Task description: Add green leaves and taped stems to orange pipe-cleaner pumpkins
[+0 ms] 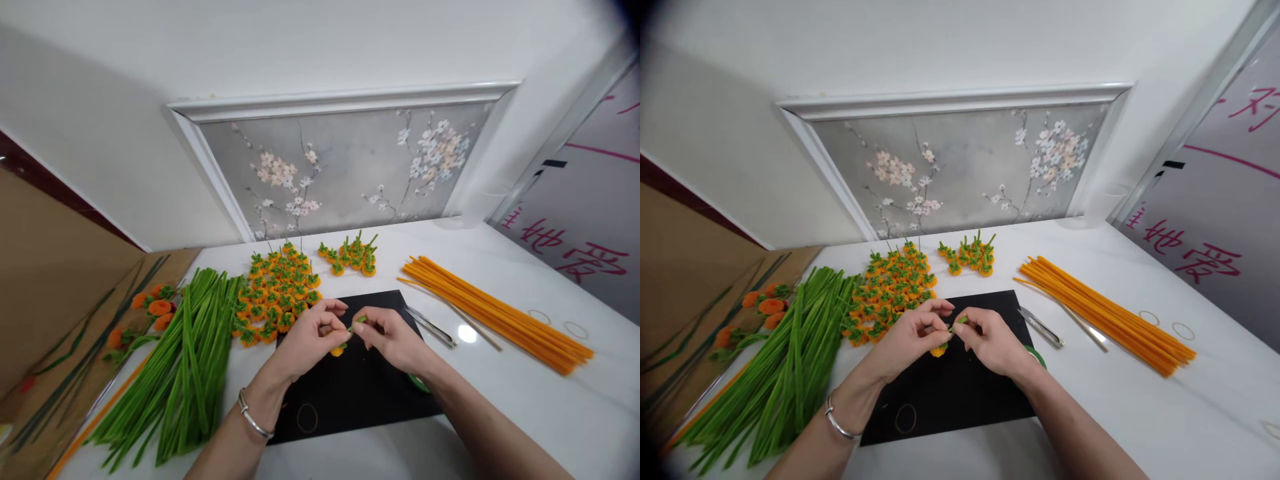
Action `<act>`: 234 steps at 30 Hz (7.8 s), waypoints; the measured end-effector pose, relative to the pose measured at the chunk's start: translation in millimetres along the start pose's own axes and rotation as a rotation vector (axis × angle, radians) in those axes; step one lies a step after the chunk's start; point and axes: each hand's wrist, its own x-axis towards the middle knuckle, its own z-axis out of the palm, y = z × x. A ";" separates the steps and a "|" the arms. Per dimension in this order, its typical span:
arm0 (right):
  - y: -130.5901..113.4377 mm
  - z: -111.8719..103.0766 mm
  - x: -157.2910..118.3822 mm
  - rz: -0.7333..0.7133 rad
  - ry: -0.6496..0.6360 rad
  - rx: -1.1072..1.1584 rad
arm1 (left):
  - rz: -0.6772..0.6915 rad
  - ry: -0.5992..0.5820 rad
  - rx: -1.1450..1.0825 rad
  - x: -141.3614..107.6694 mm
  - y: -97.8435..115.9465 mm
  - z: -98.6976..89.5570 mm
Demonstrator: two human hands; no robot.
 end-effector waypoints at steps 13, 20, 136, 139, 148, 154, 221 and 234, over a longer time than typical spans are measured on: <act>-3.6 7.2 -0.8 0.021 0.104 -0.009 | 0.293 0.273 0.501 -5.9 4.5 17.2; -7.2 1.1 -3.5 -0.178 0.111 -0.190 | 0.110 0.073 0.332 -6.4 9.2 14.8; -16.4 -0.2 -9.8 -0.114 0.096 0.269 | -0.089 -0.158 -0.509 -2.6 11.5 14.1; -14.8 -0.6 -10.1 -0.147 0.138 0.087 | -0.101 -0.095 -0.473 -0.9 6.4 17.3; -18.3 2.7 -11.2 -0.274 0.275 -0.322 | -0.035 0.218 -0.163 0.6 -1.6 28.7; -16.4 -0.7 -10.7 -0.214 0.256 -0.171 | -0.022 0.065 -0.114 -4.3 8.6 22.0; -12.6 1.3 -6.2 0.064 0.071 0.329 | -0.063 -0.189 -0.408 0.5 11.1 9.7; -15.7 -13.9 -5.3 -0.061 0.101 0.115 | -0.250 -0.211 -0.600 1.2 3.5 14.7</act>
